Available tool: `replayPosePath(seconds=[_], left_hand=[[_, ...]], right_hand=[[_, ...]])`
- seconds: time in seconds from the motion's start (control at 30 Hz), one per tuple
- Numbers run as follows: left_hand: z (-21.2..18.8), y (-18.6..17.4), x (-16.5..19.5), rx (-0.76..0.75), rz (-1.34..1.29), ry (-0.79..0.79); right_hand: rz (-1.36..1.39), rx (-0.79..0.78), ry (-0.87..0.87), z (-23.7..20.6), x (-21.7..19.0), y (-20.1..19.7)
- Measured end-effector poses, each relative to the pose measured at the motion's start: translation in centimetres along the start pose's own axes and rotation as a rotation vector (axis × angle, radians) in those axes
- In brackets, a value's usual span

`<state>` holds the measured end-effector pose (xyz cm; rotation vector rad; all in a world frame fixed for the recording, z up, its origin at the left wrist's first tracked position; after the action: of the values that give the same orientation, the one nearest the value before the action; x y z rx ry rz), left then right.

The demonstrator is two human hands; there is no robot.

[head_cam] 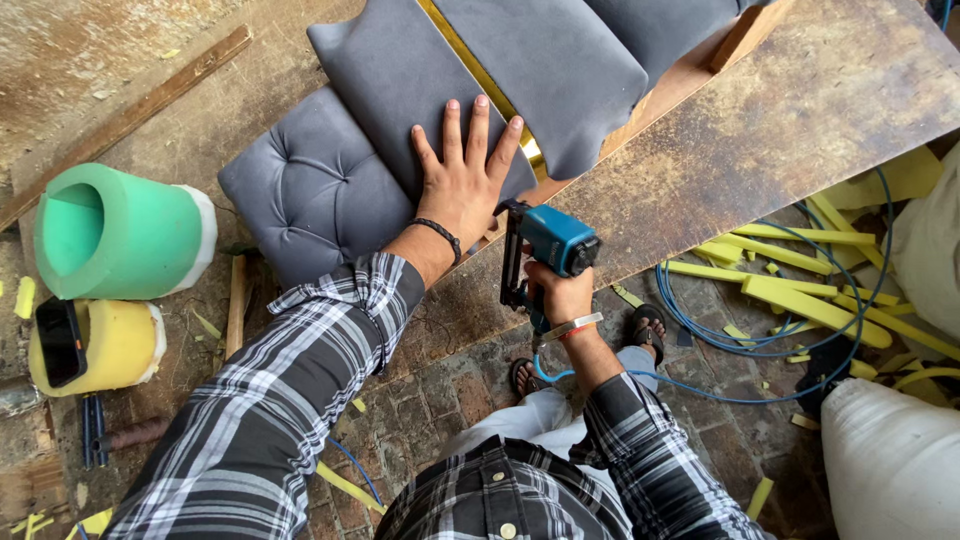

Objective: The person staples gray fabric onto a tufted cushion using a pneumatic staple gun, trims excess fabric with scissors, and measures a yellow foam block with a tape measure. The cushion is flipped and adjusted during the process.

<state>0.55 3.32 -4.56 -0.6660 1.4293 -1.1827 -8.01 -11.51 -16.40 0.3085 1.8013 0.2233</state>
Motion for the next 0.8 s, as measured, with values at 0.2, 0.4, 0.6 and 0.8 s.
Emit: replayPosePath(seconds=[0.2, 0.4, 0.6, 0.8], left_hand=[[-1.1, -0.6, -2.1, -0.130, -0.291, 0.144], [-4.7, 1.9, -4.9, 0.085, -0.206, 0.057], [-5.1, 2.5, -4.3, 0.021, -0.240, 0.091], [-5.3, 2.2, -4.2, 0.025, -0.206, 0.089]], right_hand=[[0.004, -0.010, -0.029, -0.1, 0.6, 0.9], [0.205, -0.126, 0.260, -0.2, 0.9, -0.4], [0.424, -0.023, 0.229, -2.7, 1.3, 1.6], [0.438, -0.003, 0.245, -3.1, 1.8, 4.2]])
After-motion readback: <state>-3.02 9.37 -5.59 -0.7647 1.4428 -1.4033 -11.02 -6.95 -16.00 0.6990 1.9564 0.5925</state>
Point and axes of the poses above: each hand's wrist, its own z-axis towards the middle knuckle, its own y-axis out of the palm, x = y × z, the point moved 4 cm from there along z, towards the middle knuckle, and after that the axes turned 6 degrees about -y, right-handed, at the moved point
